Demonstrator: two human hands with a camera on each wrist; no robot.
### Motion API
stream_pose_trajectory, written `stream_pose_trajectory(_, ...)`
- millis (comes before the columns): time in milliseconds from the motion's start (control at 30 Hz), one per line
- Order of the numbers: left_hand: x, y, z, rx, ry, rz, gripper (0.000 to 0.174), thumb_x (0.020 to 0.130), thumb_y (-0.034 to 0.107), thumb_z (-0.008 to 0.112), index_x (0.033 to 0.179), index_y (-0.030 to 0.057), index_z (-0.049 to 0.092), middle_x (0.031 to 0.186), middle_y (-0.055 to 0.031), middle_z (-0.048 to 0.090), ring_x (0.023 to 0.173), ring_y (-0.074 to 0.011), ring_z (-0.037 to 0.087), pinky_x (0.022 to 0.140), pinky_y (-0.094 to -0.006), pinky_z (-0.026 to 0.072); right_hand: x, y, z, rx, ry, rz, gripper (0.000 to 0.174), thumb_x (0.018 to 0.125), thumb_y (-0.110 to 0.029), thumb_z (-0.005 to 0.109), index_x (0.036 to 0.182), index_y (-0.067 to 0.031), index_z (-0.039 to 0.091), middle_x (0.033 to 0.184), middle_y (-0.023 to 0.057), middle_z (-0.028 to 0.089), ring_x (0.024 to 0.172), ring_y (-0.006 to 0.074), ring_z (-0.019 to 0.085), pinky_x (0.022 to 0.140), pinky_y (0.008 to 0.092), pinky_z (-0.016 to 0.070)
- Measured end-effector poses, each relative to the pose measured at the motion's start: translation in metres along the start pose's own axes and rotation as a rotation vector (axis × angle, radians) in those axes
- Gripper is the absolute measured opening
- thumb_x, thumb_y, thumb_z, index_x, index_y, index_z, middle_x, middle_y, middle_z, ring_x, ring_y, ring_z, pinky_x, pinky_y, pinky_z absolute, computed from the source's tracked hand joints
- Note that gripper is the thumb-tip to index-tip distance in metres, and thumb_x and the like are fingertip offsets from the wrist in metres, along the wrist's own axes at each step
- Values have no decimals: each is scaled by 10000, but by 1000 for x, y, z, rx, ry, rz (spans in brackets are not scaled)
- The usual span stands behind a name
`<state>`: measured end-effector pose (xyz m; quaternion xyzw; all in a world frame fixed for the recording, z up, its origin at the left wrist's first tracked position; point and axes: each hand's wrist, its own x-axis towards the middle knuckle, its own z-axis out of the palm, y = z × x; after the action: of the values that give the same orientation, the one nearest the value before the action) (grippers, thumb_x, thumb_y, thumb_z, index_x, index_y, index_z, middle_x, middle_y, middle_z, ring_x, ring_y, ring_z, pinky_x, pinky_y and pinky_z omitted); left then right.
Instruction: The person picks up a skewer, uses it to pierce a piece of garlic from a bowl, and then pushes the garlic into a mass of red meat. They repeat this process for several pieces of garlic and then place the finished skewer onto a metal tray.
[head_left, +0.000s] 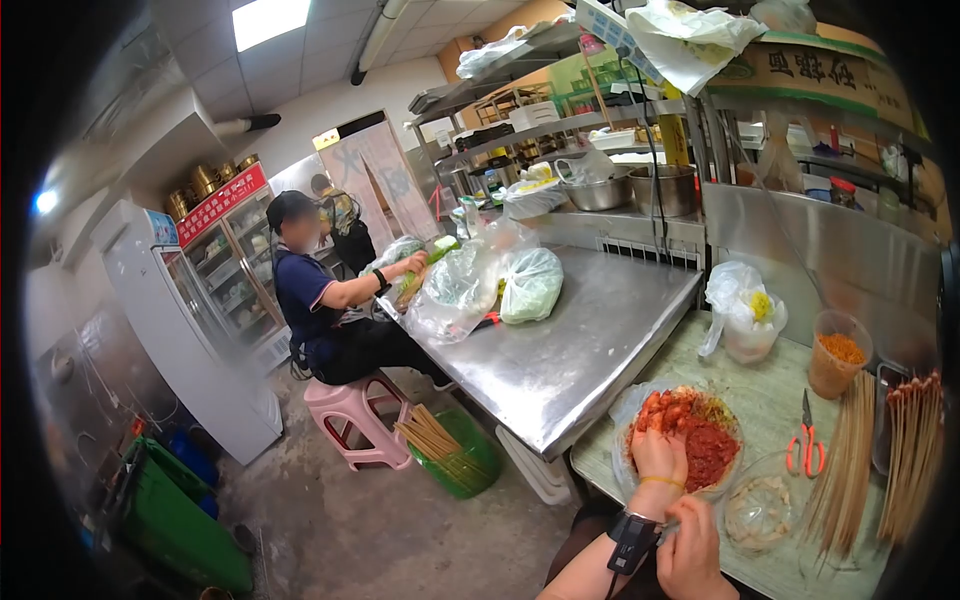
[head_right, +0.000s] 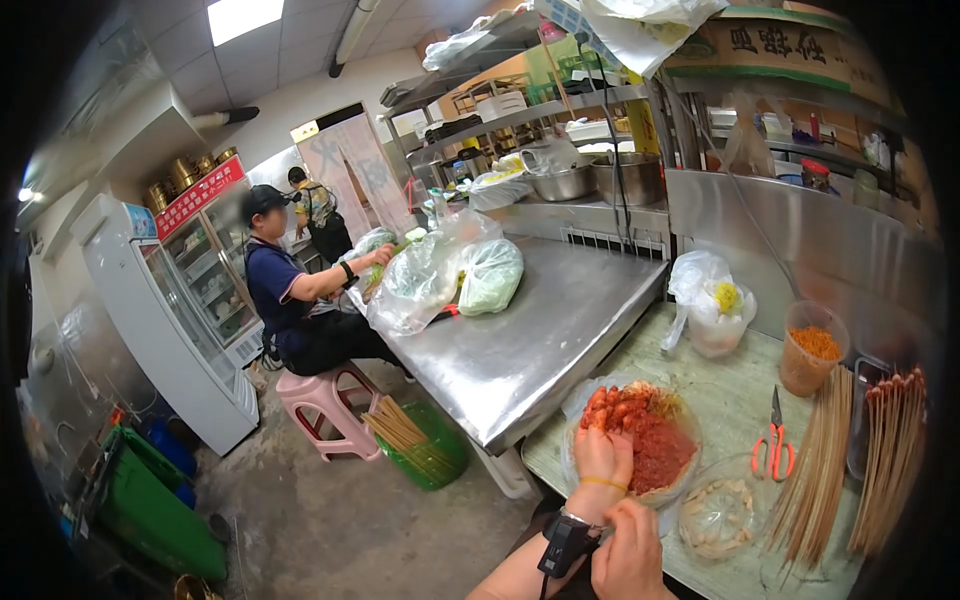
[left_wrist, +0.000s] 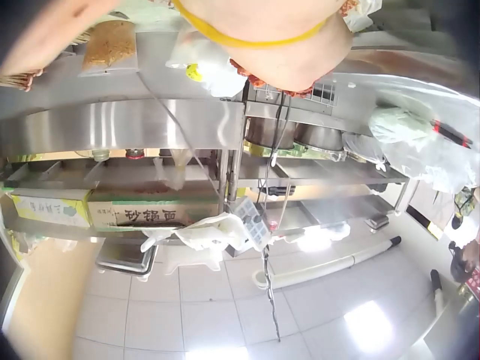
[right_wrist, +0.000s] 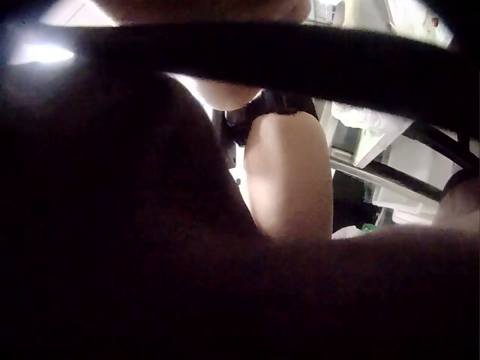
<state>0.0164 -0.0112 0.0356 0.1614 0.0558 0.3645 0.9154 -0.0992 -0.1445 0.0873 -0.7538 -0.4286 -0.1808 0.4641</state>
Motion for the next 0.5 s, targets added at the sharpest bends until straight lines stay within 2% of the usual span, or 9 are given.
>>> stream_pose_trajectory(33,-1,-1,1,-10,-10,-20,328,884,-7,417,1186,43,535,1075,-93,617,916,-197,610,794,-308,498,6,-4,1,-8,52,34,354,765,27,487,1116,73,481,1091,250,486,992,429,486,923,449,395)
stream_pose_trajectory(167,-3,6,7,-34,-20,-33,295,897,11,427,1165,47,543,1062,-83,618,905,-188,608,773,-299,503,7,-2,3,-60,55,7,353,766,29,489,1116,70,480,1108,252,475,1006,431,480,922,445,395)
stream_pose_trajectory(333,2,9,1,-41,-3,-51,245,930,85,477,1160,54,556,1083,-67,611,907,-174,591,745,-284,493,-7,-4,5,52,-73,76,373,752,39,487,1124,53,482,1129,245,475,1071,417,469,928,443,396)
stream_pose_trajectory(400,3,6,2,-40,21,-63,245,932,89,478,1162,56,555,1076,-65,613,896,-168,591,735,-279,492,1,-5,3,22,-36,63,378,744,40,487,1121,50,483,1127,243,478,1073,413,472,931,443,397)
stream_pose_trajectory(467,1,2,5,-64,-35,-72,322,876,-11,401,1164,35,537,1057,-95,615,906,-199,608,784,-309,507,6,-4,3,-9,3,49,383,736,40,488,1119,47,485,1125,241,481,1076,410,474,933,443,397)
stream_pose_trajectory(500,2,-2,1,-64,-37,-75,322,876,-11,401,1164,35,537,1057,-95,615,906,-199,608,784,-309,507,9,0,6,-72,2,20,425,696,48,495,1120,52,464,1131,247,460,1038,410,474,908,450,394)
